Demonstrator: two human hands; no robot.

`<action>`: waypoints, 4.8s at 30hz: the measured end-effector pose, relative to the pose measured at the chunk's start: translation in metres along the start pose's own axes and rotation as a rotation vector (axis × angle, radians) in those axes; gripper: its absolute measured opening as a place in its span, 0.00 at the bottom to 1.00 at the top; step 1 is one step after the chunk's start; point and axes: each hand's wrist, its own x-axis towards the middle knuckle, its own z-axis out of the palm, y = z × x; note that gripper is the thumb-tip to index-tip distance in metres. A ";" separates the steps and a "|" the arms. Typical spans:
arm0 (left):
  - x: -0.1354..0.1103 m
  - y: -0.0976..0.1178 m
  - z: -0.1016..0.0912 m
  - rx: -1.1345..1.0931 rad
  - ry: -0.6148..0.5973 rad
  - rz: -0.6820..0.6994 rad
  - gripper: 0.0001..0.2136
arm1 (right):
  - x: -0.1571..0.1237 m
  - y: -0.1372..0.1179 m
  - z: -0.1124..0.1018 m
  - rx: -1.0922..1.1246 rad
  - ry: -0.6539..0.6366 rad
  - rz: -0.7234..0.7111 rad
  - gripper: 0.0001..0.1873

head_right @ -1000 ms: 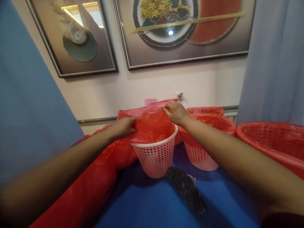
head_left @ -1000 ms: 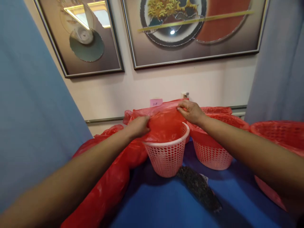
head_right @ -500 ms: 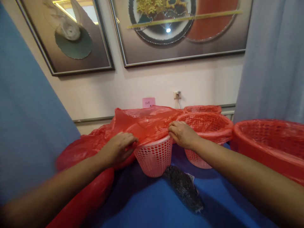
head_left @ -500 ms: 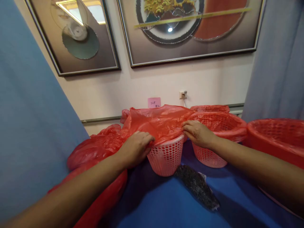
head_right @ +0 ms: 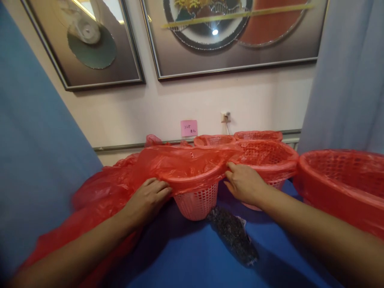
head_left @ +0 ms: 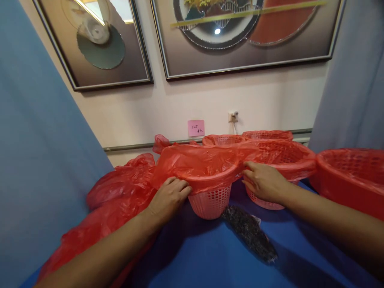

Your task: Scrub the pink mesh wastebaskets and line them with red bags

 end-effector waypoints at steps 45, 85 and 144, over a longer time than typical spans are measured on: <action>-0.021 -0.023 -0.047 -0.630 0.046 -0.287 0.17 | -0.020 -0.107 0.052 0.176 0.648 0.062 0.27; -0.077 0.013 -0.012 -0.015 0.304 -0.258 0.08 | 0.025 -0.099 -0.004 0.658 0.131 0.054 0.13; -0.019 -0.015 -0.007 -1.680 0.545 -1.543 0.04 | 0.006 -0.074 0.045 0.549 0.398 0.151 0.06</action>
